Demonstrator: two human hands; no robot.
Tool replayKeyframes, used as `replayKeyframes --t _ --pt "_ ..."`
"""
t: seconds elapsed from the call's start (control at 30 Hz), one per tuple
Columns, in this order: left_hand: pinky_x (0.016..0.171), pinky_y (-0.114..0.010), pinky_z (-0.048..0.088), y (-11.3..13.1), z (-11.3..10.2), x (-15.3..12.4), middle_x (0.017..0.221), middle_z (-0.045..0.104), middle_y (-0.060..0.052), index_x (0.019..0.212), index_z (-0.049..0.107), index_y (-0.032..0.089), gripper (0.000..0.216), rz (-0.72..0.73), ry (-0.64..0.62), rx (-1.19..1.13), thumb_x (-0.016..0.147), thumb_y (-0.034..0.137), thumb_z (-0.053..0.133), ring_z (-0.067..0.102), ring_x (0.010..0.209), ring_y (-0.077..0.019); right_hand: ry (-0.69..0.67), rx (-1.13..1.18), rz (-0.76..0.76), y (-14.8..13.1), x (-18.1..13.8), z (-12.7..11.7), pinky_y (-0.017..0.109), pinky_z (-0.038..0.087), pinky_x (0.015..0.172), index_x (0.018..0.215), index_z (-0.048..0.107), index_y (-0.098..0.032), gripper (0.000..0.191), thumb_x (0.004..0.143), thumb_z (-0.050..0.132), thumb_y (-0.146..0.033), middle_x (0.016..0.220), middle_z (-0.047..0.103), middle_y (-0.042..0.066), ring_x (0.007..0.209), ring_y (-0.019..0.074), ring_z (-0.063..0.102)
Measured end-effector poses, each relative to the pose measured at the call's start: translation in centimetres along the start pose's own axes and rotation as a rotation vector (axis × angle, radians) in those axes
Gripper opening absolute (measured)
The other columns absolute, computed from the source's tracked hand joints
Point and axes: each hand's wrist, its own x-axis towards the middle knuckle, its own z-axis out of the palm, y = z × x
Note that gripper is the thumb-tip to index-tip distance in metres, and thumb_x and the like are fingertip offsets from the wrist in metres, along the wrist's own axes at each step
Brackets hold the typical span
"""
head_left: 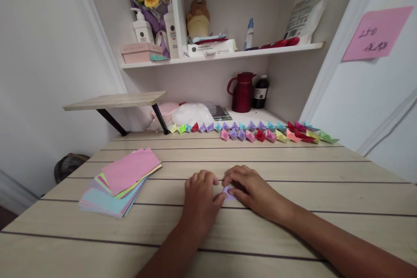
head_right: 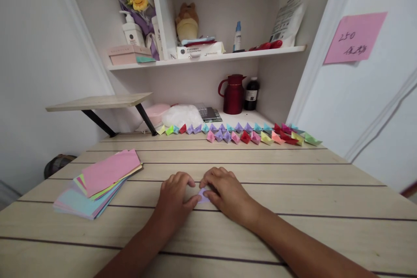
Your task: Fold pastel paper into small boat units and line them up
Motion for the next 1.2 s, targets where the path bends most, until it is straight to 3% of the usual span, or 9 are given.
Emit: replayKeyframes --t 0.3,0.53,0.63,0.73,0.83,0.97,1.1,1.2 --pt "0.088 -0.042 0.037 -0.1 0.3 -0.1 0.101 0.062 -0.002 0.087 0.064 0.025 0.020 0.052 -0.010 -0.105 0.070 0.021 0.072 0.055 0.099 -0.0230 0.002 0.236 0.044 -0.3 0.1 -0.6 0.036 0.042 0.086 0.078 0.065 -0.023 0.006 0.078 0.064 -0.017 0.092 0.067 0.002 0.093 0.0209 0.058" --pt "0.095 -0.046 0.037 0.3 -0.2 0.1 0.108 0.065 0.000 0.058 0.067 0.026 0.017 -0.014 0.002 -0.297 0.065 0.012 0.074 0.055 0.106 -0.0224 0.010 0.347 0.090 -1.2 -0.2 -1.0 0.034 0.044 0.080 0.075 0.065 -0.022 0.005 0.079 0.063 -0.023 0.086 0.067 0.003 0.087 0.0207 0.059" --pt "0.096 -0.046 0.038 0.5 -0.7 0.3 0.109 0.066 -0.001 0.057 0.067 0.025 0.019 -0.058 0.036 -0.355 0.065 0.009 0.073 0.056 0.106 -0.0224 0.017 0.511 0.159 -1.7 -0.3 -0.9 0.031 0.046 0.075 0.088 0.063 -0.021 0.009 0.082 0.060 -0.026 0.085 0.066 0.002 0.082 0.0185 0.060" --pt "0.096 -0.045 0.040 0.6 -1.0 0.3 0.107 0.066 -0.002 0.060 0.067 0.024 0.018 -0.034 0.106 -0.379 0.067 0.007 0.071 0.057 0.104 -0.0215 0.022 0.671 0.197 -1.6 -0.3 -0.6 0.031 0.047 0.078 0.112 0.053 -0.023 0.035 0.080 0.064 -0.028 0.091 0.065 0.001 0.083 0.0169 0.060" --pt "0.097 -0.045 0.039 0.8 -1.0 0.3 0.100 0.067 -0.001 0.064 0.067 0.023 0.017 0.019 0.171 -0.364 0.067 0.007 0.071 0.060 0.099 -0.0203 0.082 0.741 0.250 -1.1 -0.1 -0.3 0.028 0.046 0.070 0.102 0.056 -0.020 0.033 0.074 0.071 -0.031 0.079 0.063 -0.002 0.074 0.0148 0.058" --pt "0.094 -0.043 0.040 0.9 -0.9 0.3 0.085 0.067 0.001 0.068 0.067 0.023 0.015 0.061 0.223 -0.375 0.070 0.008 0.070 0.062 0.087 -0.0182 0.098 0.750 0.299 -0.7 0.0 -0.1 0.025 0.041 0.061 0.078 0.061 -0.017 0.018 0.073 0.071 -0.032 0.069 0.060 -0.002 0.065 0.0132 0.054" --pt "0.089 -0.040 0.042 0.6 -0.9 0.3 0.079 0.067 0.001 0.068 0.065 0.021 0.013 0.054 0.206 -0.421 0.072 0.010 0.069 0.061 0.082 -0.0176 0.071 0.671 0.298 -1.3 0.0 -0.6 0.026 0.042 0.063 0.077 0.065 -0.017 0.016 0.076 0.068 -0.033 0.071 0.064 0.000 0.068 0.0148 0.055" --pt "0.082 -0.035 0.044 0.6 -0.8 0.3 0.080 0.066 0.000 0.070 0.063 0.020 0.010 0.006 0.173 -0.487 0.072 0.012 0.066 0.061 0.080 -0.0176 0.128 0.504 0.202 -2.1 -0.2 -1.1 0.028 0.042 0.069 0.077 0.066 -0.018 0.015 0.081 0.064 -0.032 0.077 0.066 0.002 0.075 0.0171 0.058"
